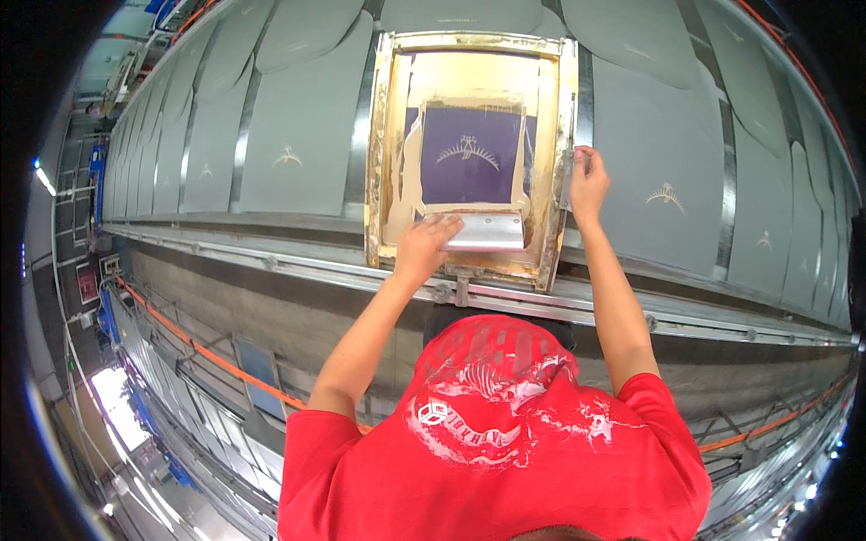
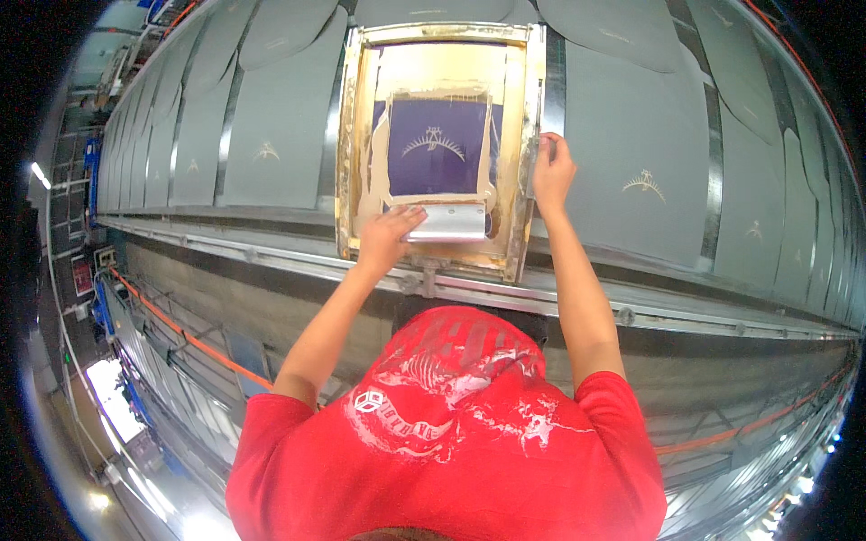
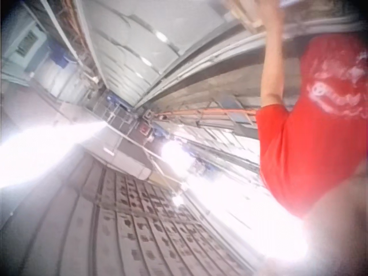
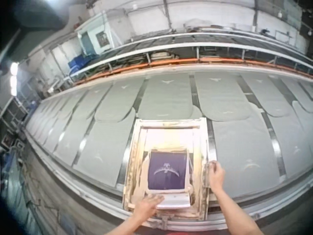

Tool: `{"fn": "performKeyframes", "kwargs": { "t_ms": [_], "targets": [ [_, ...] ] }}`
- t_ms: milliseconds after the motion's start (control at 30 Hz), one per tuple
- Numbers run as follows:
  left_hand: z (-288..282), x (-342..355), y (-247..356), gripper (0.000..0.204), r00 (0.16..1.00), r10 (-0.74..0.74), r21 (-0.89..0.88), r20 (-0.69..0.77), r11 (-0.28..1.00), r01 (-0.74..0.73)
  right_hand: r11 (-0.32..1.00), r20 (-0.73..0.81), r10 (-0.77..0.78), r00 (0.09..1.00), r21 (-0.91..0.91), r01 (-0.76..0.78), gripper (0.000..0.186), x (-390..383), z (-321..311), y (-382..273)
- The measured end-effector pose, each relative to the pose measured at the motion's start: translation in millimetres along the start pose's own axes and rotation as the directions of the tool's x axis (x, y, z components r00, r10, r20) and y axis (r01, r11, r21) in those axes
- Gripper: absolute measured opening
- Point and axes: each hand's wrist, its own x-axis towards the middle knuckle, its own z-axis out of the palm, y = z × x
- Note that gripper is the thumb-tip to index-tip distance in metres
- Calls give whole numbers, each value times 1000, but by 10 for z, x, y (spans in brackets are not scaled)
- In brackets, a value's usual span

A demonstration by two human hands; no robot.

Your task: The person uses a squeegee to spread ink across a screen-printing frame and pulls it down to transfer the design onto fabric laid on a conveyor. The person repeats the squeegee strokes multiple times to ensure even ink coverage.

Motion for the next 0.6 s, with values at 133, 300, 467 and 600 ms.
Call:
{"fn": "performKeyframes", "kwargs": {
  "t_ms": [133,300,467,600],
  "targets": [
    [-86,-83,-184,61,999,49,48,-7,998,-48,999,-35,3,999,-50,-5,23,-20,109,11],
    [-154,-428,-277,64,997,70,51,37,996,-72,978,-11,59,998,-202,-60,23,7,107,-57],
    [-212,-597,-303,68,988,152,14,28,988,-152,940,101,196,975,-304,-157,24,43,19,-191],
    [-173,-104,-490,66,988,154,72,-9,986,-153,756,217,-113,970,-614,226,34,73,-100,-188]
  ]
}}
